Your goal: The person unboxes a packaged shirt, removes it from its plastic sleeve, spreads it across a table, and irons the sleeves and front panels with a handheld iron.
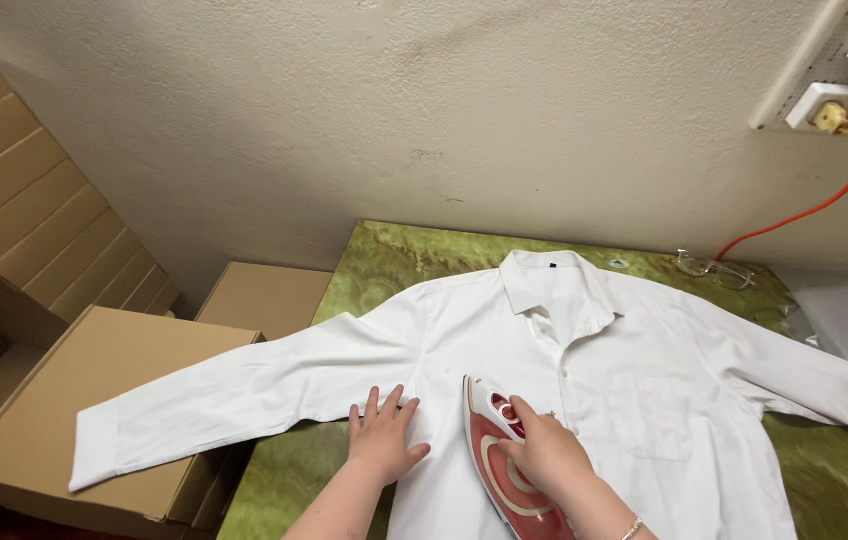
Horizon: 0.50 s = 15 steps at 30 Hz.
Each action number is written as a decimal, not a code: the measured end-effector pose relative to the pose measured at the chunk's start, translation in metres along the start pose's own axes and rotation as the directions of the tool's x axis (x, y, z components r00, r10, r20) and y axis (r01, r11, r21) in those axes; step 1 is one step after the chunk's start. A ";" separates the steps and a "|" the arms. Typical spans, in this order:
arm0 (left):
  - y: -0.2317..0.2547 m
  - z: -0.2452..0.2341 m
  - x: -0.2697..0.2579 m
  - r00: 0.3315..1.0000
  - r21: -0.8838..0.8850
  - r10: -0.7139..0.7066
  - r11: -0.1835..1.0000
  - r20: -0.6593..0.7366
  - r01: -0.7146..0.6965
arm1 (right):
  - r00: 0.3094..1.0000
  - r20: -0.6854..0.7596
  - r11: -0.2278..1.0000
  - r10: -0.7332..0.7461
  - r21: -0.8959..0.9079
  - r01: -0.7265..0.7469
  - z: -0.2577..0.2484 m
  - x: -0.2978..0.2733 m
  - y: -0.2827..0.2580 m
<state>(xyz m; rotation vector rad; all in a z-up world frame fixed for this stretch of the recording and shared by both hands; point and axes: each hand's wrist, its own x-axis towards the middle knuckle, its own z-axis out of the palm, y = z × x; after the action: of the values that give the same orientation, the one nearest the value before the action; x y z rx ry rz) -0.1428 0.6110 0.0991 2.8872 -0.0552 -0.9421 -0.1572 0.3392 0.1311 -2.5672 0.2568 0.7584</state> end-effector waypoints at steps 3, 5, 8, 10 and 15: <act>0.023 -0.016 -0.009 0.992 0.038 0.052 0.998 0.115 -0.057 | 0.992 0.022 0.986 0.122 -0.113 -0.119 0.001 0.017 0.028; 0.045 -0.010 -0.009 0.986 0.055 0.067 0.996 0.154 -0.076 | 0.987 0.007 0.981 0.158 -0.120 -0.156 -0.017 0.012 0.050; 0.089 -0.002 -0.007 0.976 0.081 0.102 0.989 0.195 -0.120 | 0.970 -0.025 0.962 0.244 -0.119 -0.245 -0.047 0.006 0.094; 0.128 0.010 -0.007 0.970 0.089 0.133 0.984 0.206 -0.154 | 0.951 -0.038 0.944 0.307 -0.112 -0.310 -0.060 0.002 0.139; 0.225 0.028 -0.001 0.922 0.036 0.275 0.955 0.273 -0.296 | 0.876 -0.073 0.878 0.477 -0.002 -0.479 -0.101 -0.004 0.246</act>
<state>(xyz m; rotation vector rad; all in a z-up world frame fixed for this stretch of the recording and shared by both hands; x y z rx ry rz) -0.1607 0.3847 0.1021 2.6913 -0.5300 -1.2800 -0.1858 0.0746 0.1187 -2.5749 0.9403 0.8389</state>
